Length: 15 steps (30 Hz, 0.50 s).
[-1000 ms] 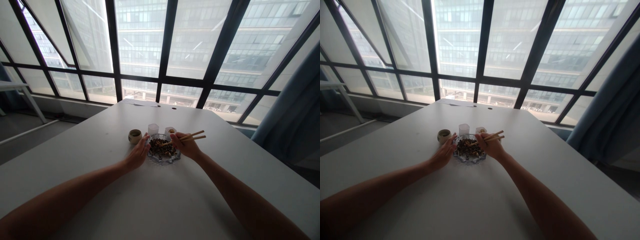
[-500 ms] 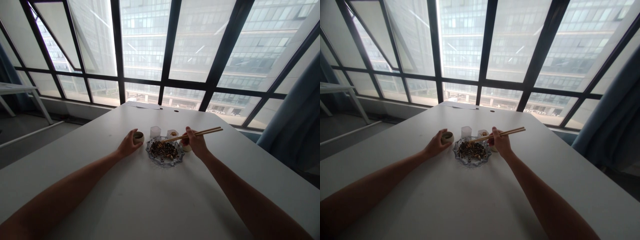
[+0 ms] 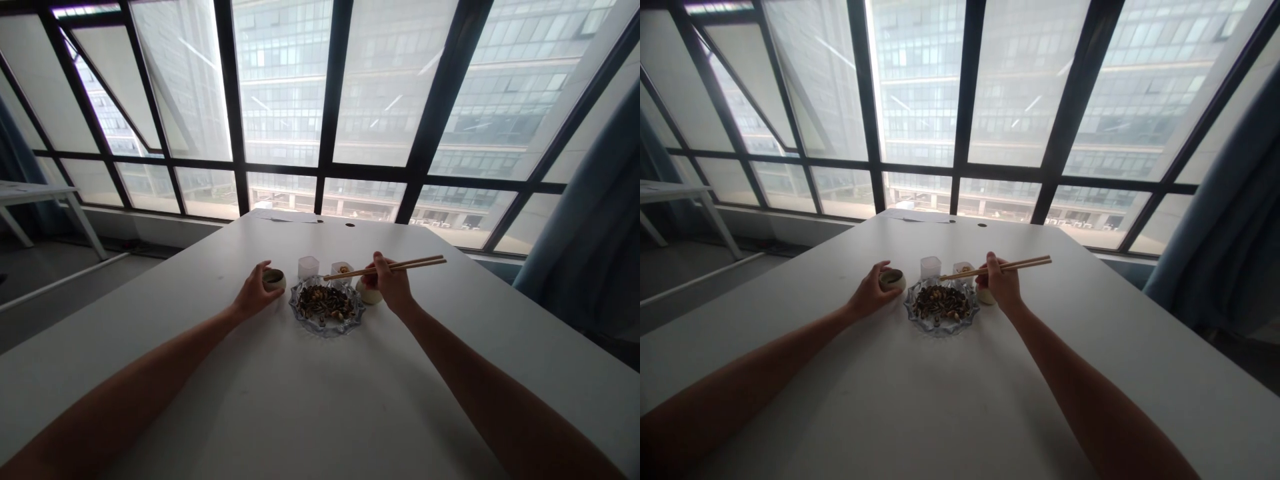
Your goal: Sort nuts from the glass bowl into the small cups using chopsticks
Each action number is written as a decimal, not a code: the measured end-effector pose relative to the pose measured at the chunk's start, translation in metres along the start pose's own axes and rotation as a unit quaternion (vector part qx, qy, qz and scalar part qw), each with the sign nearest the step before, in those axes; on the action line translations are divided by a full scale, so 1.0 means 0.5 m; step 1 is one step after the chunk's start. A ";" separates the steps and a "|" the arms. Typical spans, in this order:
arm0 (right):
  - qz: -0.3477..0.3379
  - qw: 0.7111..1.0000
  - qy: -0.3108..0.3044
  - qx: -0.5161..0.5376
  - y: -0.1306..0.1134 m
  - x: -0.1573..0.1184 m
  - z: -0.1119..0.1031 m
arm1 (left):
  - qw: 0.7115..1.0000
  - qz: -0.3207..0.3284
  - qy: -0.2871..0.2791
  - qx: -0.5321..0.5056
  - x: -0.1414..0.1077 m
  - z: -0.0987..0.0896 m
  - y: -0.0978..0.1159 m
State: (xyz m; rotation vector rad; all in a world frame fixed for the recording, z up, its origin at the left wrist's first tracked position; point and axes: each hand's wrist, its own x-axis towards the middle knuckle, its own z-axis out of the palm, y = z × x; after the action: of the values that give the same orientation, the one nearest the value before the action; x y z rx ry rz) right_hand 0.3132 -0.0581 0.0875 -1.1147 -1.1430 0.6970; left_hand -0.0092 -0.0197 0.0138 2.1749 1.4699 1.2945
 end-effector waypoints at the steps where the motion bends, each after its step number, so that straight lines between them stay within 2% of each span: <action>1: 0.003 1.000 0.005 0.001 0.001 0.001 -0.001 | 1.000 -0.012 -0.012 0.004 0.006 -0.003 0.000; 4: 0.003 1.000 0.010 0.000 0.003 0.005 -0.005 | 0.998 -0.022 -0.047 0.037 0.041 -0.007 0.015; 7: -0.003 1.000 0.012 -0.008 0.007 0.009 -0.007 | 0.995 -0.009 -0.072 0.074 0.096 0.006 0.053; 11: 0.005 1.000 0.027 -0.007 0.010 0.014 -0.011 | 0.986 0.011 -0.121 0.113 0.169 0.052 0.098; 15: -0.003 0.999 0.041 -0.005 0.014 0.020 -0.016 | 0.973 -0.016 -0.183 0.144 0.203 0.096 0.106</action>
State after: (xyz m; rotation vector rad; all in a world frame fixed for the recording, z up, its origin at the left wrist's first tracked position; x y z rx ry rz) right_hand 0.3243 -0.0495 0.0842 -1.1380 -1.0803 0.6351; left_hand 0.0729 0.0528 0.0722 2.3879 1.6028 0.6500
